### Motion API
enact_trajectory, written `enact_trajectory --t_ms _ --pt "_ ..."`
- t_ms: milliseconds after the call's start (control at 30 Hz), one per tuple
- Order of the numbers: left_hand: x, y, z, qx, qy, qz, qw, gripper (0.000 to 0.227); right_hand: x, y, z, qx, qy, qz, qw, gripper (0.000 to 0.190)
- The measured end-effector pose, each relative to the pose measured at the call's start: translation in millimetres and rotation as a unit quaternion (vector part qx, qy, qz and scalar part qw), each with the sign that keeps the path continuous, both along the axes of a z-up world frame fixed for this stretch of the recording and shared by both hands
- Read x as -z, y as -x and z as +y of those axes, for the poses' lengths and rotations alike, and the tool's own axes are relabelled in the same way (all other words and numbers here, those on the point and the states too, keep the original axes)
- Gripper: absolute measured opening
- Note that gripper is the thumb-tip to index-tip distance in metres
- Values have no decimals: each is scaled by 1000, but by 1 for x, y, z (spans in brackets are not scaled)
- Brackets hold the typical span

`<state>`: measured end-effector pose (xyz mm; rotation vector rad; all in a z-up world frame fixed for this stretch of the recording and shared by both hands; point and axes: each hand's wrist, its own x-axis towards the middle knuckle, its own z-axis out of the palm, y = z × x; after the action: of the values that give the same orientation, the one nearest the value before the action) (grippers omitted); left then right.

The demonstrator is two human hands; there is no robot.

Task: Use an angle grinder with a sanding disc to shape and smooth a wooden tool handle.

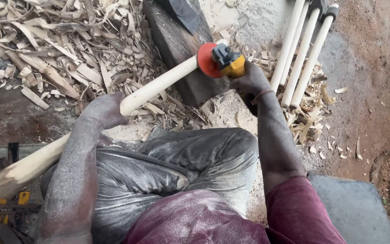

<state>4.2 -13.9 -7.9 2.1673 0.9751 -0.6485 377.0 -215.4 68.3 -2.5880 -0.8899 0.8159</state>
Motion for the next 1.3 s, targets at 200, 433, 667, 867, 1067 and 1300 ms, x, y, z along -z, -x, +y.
enact_trajectory --t_ms 200,433,667,867,1067,1300 --pt "10 -7 7 24 14 15 1000 62 8 67 4 -167 -49 -34 984 71" --pt "-13 -8 0 23 -8 26 999 75 -21 94 14 -146 -10 -7 989 70" --pt "7 -7 7 -6 28 1 1000 67 8 23 2 -57 -12 -38 998 75" --pt "11 -7 12 -22 55 -4 998 75 -4 95 17 -122 26 -32 992 74" --pt "16 -5 14 -26 43 -27 998 76 4 55 15 -110 -29 -41 993 72" --pt "43 -5 26 -64 144 -16 987 71 15 5 13 -48 -17 -29 998 70"
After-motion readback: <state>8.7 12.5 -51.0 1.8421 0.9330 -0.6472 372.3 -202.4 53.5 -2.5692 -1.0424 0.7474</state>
